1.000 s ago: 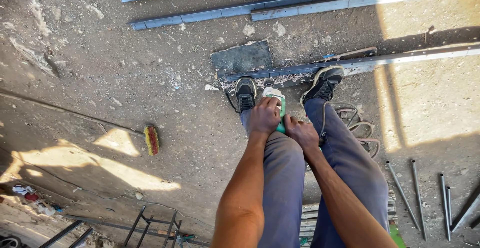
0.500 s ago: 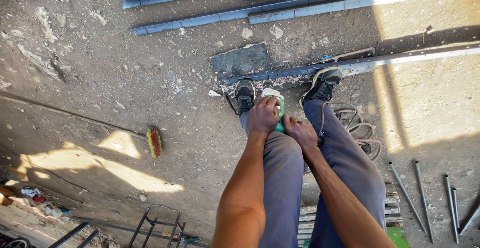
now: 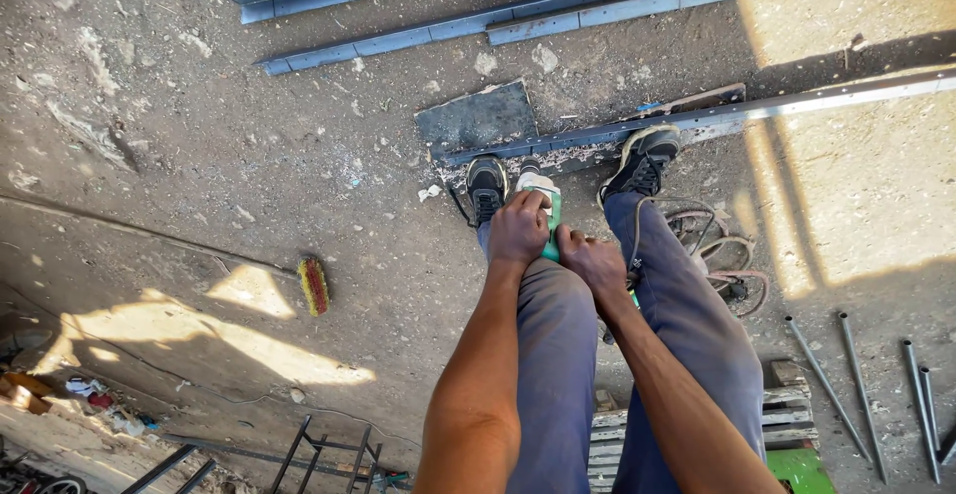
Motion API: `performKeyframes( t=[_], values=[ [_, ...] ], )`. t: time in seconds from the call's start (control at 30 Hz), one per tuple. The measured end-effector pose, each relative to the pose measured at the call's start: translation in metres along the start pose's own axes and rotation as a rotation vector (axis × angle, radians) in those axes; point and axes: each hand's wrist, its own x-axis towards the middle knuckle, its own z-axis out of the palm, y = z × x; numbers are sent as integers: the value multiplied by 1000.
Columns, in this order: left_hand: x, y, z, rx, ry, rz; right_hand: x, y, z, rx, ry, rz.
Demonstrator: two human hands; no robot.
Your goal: The person holds a green power grinder with both hands and works it along a long metal bar laid on the ground between their feet, producing debris. They later set the tool down, reposition the metal bars on the ground, pick the grinder back up, and resume working on a bar.
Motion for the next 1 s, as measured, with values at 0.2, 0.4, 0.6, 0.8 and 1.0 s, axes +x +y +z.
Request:
performKeyframes(
  t=[0.2, 0.4, 0.6, 0.8, 1.0],
  values=[
    [-1, 0, 0, -8, 8, 1, -2, 2, 3, -15, 50, -23],
    [-3, 1, -6, -9, 20, 1, 0, 3, 3, -140, 225, -78],
    [-7, 2, -10, 0, -4, 10, -6, -3, 25, -95, 231, -46],
    [-9, 0, -7, 13, -9, -8, -9, 0, 44, -41, 239, -57],
    [-9, 1, -6, -14, -19, -15, -7, 0, 25, -139, 248, -68]
  ],
)
